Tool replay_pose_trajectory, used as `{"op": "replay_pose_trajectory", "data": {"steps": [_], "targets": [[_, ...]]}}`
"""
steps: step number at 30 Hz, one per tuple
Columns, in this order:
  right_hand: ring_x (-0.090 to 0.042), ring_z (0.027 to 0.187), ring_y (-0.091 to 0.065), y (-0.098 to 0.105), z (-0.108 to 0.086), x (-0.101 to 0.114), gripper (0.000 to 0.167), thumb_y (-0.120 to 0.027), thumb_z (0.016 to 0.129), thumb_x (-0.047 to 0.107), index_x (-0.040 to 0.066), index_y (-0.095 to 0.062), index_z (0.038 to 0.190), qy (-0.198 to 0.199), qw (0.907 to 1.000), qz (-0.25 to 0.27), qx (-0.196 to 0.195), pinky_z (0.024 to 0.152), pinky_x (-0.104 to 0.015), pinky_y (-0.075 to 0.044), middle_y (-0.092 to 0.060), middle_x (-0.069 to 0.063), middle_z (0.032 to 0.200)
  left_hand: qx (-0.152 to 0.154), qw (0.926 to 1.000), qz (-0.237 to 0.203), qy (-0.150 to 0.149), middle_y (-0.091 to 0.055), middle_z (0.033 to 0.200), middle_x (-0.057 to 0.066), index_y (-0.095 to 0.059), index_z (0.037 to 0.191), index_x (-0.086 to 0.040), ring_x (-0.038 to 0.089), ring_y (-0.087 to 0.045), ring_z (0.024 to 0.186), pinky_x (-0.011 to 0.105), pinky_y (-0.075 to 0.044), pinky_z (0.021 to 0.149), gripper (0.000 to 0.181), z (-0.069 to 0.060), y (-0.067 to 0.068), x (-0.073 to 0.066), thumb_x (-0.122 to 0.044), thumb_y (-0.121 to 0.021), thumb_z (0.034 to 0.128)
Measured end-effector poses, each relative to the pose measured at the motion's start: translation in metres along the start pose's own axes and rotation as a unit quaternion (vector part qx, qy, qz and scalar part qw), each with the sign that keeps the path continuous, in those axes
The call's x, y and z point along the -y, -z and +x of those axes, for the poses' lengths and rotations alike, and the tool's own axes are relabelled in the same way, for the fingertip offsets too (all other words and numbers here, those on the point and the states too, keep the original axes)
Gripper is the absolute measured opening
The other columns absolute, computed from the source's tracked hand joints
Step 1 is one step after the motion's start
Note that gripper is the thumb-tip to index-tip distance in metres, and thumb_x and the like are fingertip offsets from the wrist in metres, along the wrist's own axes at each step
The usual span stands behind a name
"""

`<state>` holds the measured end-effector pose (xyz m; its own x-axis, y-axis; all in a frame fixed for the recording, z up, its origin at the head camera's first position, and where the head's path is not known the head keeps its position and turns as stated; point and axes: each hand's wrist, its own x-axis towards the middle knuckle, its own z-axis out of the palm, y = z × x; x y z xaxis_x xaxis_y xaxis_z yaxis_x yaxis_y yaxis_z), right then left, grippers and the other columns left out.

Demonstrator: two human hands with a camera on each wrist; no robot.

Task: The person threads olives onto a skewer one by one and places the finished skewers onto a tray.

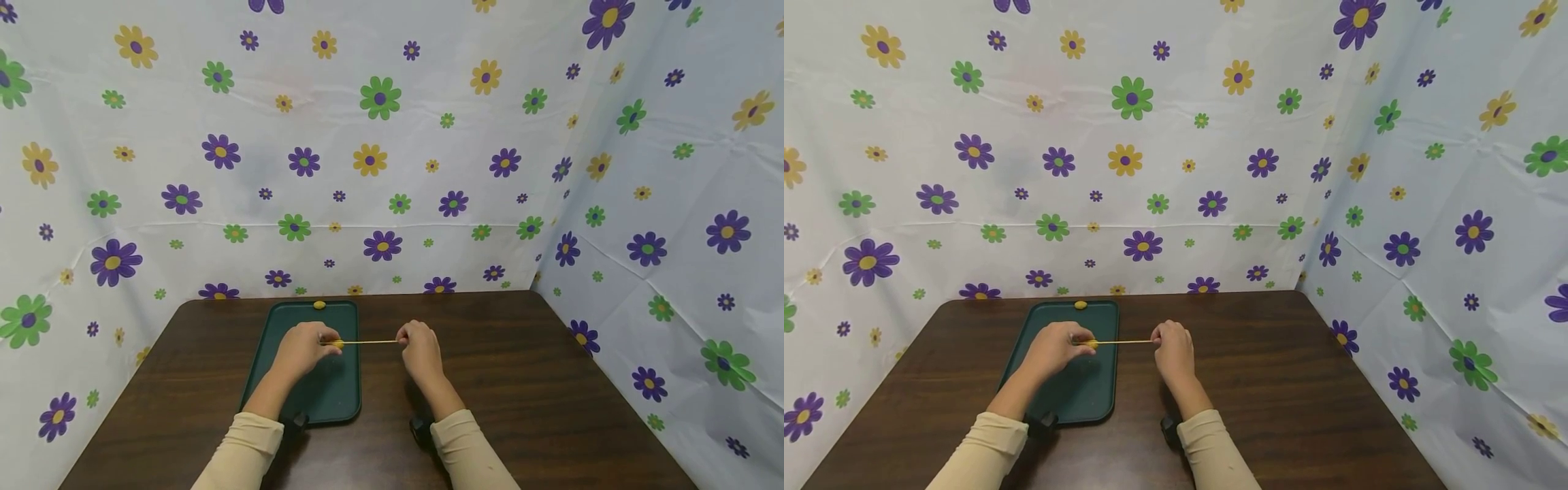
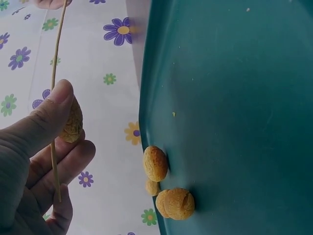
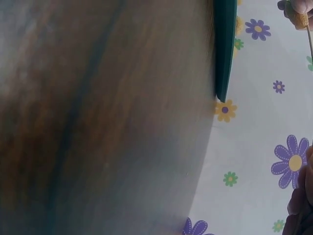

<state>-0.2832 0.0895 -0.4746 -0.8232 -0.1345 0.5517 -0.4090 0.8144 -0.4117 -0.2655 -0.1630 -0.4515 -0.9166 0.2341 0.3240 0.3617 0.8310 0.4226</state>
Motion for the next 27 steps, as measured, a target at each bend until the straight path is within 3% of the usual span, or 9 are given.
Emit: {"op": "replay_pose_trajectory", "data": {"steps": [27], "targets": [[-0.023,0.085,-0.063,-0.0030,0.0001,0.0038,0.026,-0.075,0.079,-0.012,0.012,-0.066,0.073,-0.021,0.9993,0.012,0.027,0.084,-0.043,-0.051,-0.065,-0.001,0.079,-0.007,0.9999,0.008,-0.014,-0.070,0.081,-0.006,-0.080,0.088,-0.015,0.012,-0.065,0.074,0.038,-0.057,0.072,0.016,0.0012,-0.0045,-0.0013,-0.020,-0.090,0.0751]]}}
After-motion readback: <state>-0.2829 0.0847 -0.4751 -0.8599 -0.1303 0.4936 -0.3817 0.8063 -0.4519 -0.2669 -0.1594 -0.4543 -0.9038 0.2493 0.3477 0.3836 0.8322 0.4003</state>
